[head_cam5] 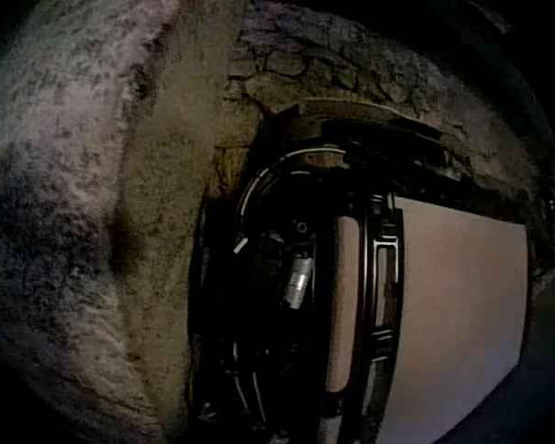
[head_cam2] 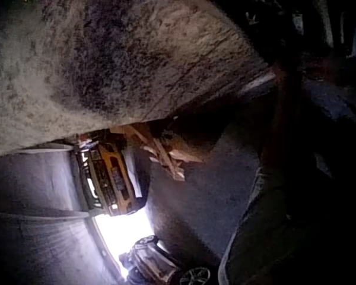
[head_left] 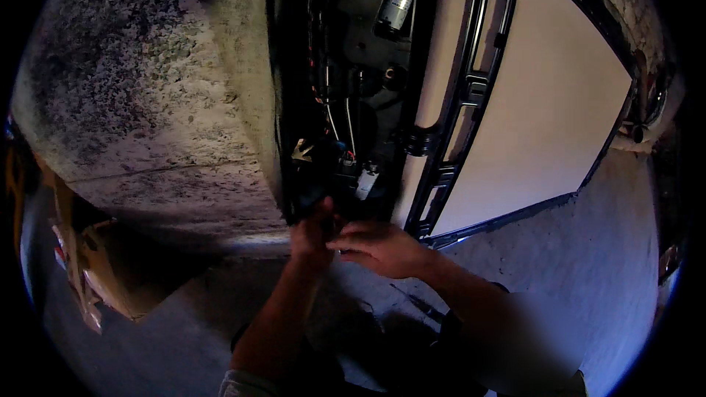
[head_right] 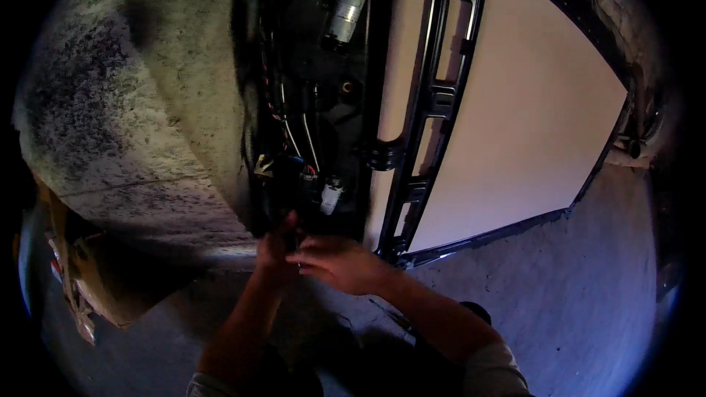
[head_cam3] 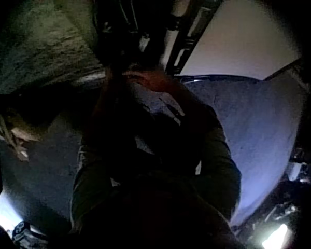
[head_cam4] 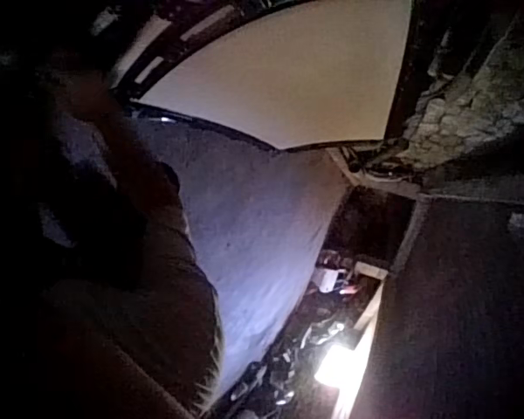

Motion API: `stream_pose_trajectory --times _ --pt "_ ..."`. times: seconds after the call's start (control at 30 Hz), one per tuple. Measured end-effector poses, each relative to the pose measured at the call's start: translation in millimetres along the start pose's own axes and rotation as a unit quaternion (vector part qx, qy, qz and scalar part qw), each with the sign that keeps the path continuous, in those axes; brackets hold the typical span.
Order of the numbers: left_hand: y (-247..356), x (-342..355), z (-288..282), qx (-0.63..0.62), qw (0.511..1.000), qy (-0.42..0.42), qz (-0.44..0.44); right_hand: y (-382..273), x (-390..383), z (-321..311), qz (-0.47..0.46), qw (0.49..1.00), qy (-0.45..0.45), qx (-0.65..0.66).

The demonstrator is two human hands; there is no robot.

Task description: The person works on the internal components and motor of a sunroof assembly using a screwdriver and then picks up the entire frame.

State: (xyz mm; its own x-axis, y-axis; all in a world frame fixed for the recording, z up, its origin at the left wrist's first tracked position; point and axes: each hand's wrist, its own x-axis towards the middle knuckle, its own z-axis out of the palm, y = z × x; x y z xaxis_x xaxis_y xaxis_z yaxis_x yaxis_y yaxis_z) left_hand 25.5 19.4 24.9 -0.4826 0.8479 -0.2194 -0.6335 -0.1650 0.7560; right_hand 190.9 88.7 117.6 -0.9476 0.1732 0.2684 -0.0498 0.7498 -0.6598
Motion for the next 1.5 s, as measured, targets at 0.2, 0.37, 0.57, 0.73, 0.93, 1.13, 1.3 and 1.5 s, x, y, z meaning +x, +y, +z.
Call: stream_pose_trajectory --times 0.2,0.37,0.57,0.73,0.93,1.13,1.3,1.5 --pt "6.0 -2.9 13.6 -0.085 0.992 0.062 -0.067 24.1 -1.2 12.6 -0.126 0.975 -0.014 -0.182" --pt "2.7 4.8 5.2 -0.087 0.992 0.049 -0.076 31.6 3.5 26.5 -0.201 0.958 0.116 -0.168" --pt "4.8 4.7 8.2 -0.099 0.993 -0.006 -0.062 17.1 13.6 41.2 -0.184 0.929 0.224 -0.229" --pt "-2.7 8.9 2.3 -0.135 0.989 0.026 -0.057 -15.1 2.0 15.2 -0.079 0.942 0.12 -0.303" --pt "3.1 -1.1 18.2 -0.12 0.989 0.074 -0.046 -20.6 2.8 16.9 -0.03 0.947 0.011 -0.319" --pt "1.9 2.1 14.3 -0.131 0.988 0.065 -0.055 0.4 2.2 47.2 -0.001 0.967 0.183 -0.18" --pt "6.3 3.2 16.3 -0.096 0.986 0.103 -0.086 -6.9 -16.0 65.7 0.252 0.73 0.127 0.622" --pt "12.7 -2.2 25.6 -0.119 0.985 0.101 -0.073 7.3 -9.0 67.8 0.18 0.626 0.072 0.756"
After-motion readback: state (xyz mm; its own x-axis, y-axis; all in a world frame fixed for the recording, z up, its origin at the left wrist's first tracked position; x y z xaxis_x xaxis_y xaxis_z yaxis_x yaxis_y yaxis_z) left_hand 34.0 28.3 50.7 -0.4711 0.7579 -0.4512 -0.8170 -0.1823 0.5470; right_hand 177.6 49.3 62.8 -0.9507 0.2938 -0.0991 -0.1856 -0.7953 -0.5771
